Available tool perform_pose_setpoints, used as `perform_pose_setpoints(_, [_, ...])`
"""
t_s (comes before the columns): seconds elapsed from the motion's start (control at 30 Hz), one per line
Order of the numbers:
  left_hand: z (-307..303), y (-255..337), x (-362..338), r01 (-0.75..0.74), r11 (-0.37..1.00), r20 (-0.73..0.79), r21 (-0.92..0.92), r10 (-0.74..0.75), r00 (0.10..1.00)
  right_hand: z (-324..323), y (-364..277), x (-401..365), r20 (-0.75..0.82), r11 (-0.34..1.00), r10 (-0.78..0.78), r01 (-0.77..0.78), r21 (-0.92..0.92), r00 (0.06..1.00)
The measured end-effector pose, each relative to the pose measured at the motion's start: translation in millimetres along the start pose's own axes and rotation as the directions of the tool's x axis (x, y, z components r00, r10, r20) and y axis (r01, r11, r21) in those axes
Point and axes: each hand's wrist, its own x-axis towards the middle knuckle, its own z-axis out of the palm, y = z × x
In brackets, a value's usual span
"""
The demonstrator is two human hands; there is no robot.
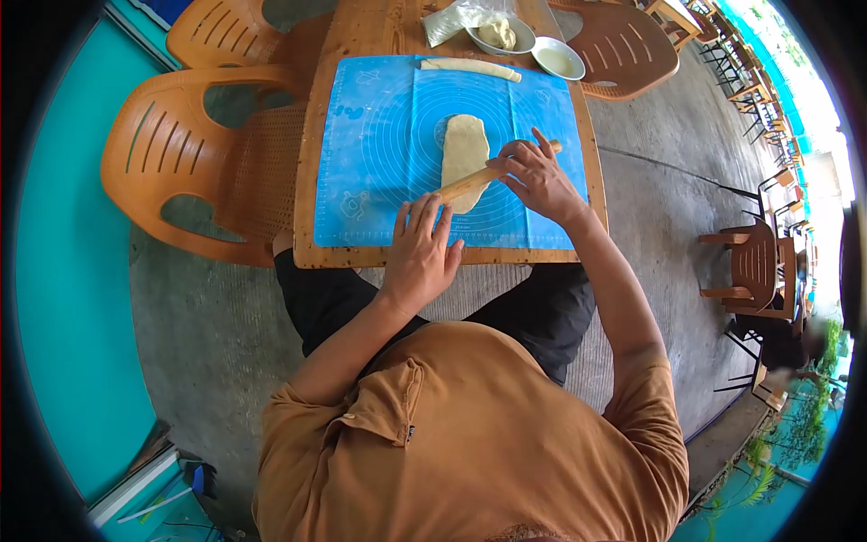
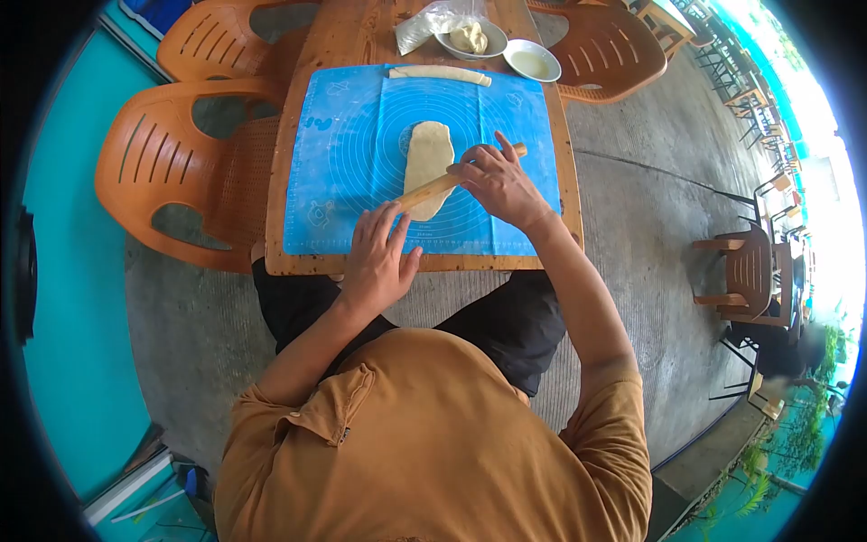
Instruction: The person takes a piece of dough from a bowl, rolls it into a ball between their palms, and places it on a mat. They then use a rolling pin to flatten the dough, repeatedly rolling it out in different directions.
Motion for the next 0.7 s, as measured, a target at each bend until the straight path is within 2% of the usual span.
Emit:
perform_pose_setpoints(0.13, [2,3,2,-0.005,0.998,0.026,0.059,0.003,1.0,18,0,5,0.042,0.995,0.032,-0.028,-0.092,0.999])
perform_pose_setpoints(0.2, [6,9,2,-0.045,0.998,0.039,-0.033,0.046,0.998,25,-9,5,0.04,0.99,0.046,-0.04,-0.138,0.998])
perform_pose_setpoints(0.23, [9,12,1,-0.034,0.999,0.036,-0.035,0.035,0.999,26,-16,4,0.032,0.993,0.089,-0.086,-0.084,0.996])
perform_pose_setpoints(0.27, [14,15,0,-0.092,0.994,0.037,-0.05,0.094,0.995,27,-24,5,0.028,0.991,0.133,-0.132,-0.031,0.991])
perform_pose_setpoints(0.3, [20,17,-1,-0.152,0.986,0.036,-0.067,0.154,0.987,27,-31,7,0.035,0.992,0.127,-0.126,-0.029,0.991])
perform_pose_setpoints(0.37, [30,17,-1,-0.141,0.981,0.065,-0.134,0.151,0.986,24,-44,11,0.104,0.994,0.081,-0.088,0.068,0.991])
perform_pose_setpoints(0.4, [35,16,1,-0.118,0.982,0.07,-0.146,0.129,0.989,30,-42,10,0.17,0.992,0.084,-0.099,0.079,0.982])
perform_pose_setpoints(0.7, [50,4,6,-0.085,0.99,0.081,-0.109,0.094,0.992,42,-40,37,0.219,0.987,0.13,-0.146,0.061,0.967])
